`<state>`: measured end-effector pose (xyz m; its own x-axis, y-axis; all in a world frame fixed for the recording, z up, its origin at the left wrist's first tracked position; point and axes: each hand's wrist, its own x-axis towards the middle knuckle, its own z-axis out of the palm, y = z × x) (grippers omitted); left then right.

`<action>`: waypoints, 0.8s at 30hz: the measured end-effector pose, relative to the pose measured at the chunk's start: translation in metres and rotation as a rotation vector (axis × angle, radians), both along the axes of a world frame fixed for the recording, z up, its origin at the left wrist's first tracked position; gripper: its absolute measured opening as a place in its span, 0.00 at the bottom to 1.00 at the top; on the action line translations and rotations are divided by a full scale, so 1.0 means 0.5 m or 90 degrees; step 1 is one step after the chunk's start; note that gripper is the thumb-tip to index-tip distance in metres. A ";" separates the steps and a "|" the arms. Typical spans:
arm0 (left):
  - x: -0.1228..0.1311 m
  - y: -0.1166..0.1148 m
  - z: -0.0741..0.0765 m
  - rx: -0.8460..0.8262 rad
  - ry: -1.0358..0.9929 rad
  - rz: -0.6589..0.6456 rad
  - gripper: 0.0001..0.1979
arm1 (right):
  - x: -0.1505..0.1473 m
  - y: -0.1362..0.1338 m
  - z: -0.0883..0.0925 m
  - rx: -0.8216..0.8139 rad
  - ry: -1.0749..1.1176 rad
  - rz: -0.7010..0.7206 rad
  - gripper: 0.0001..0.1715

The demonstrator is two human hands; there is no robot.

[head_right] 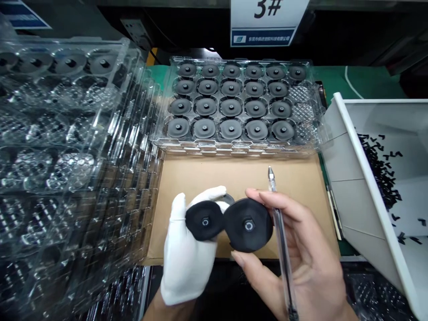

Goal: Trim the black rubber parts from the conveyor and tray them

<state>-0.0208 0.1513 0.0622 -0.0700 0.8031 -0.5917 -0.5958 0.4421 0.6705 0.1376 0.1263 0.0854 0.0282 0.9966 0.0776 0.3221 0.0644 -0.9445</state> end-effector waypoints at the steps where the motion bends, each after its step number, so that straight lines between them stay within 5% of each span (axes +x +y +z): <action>1: 0.000 0.004 -0.017 0.033 0.098 -0.019 0.28 | 0.000 0.001 -0.001 -0.003 0.002 0.008 0.44; 6: 0.003 0.033 -0.124 0.109 0.608 -0.133 0.15 | -0.001 0.010 -0.005 0.008 -0.013 0.031 0.47; 11: 0.001 0.036 -0.194 0.327 0.868 -0.212 0.18 | 0.001 0.020 -0.010 0.022 -0.035 0.021 0.48; 19: -0.009 0.059 -0.215 0.368 1.043 -0.324 0.21 | 0.001 0.030 -0.016 0.036 -0.040 -0.005 0.46; 24: -0.007 0.062 -0.209 0.365 1.103 -0.302 0.20 | 0.004 0.029 -0.018 0.042 -0.050 -0.007 0.48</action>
<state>-0.0244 0.1821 -0.0423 0.0411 0.9806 0.1919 0.8988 -0.1202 0.4216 0.1398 0.1409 0.0762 0.0300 0.9889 0.1452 0.3955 0.1217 -0.9104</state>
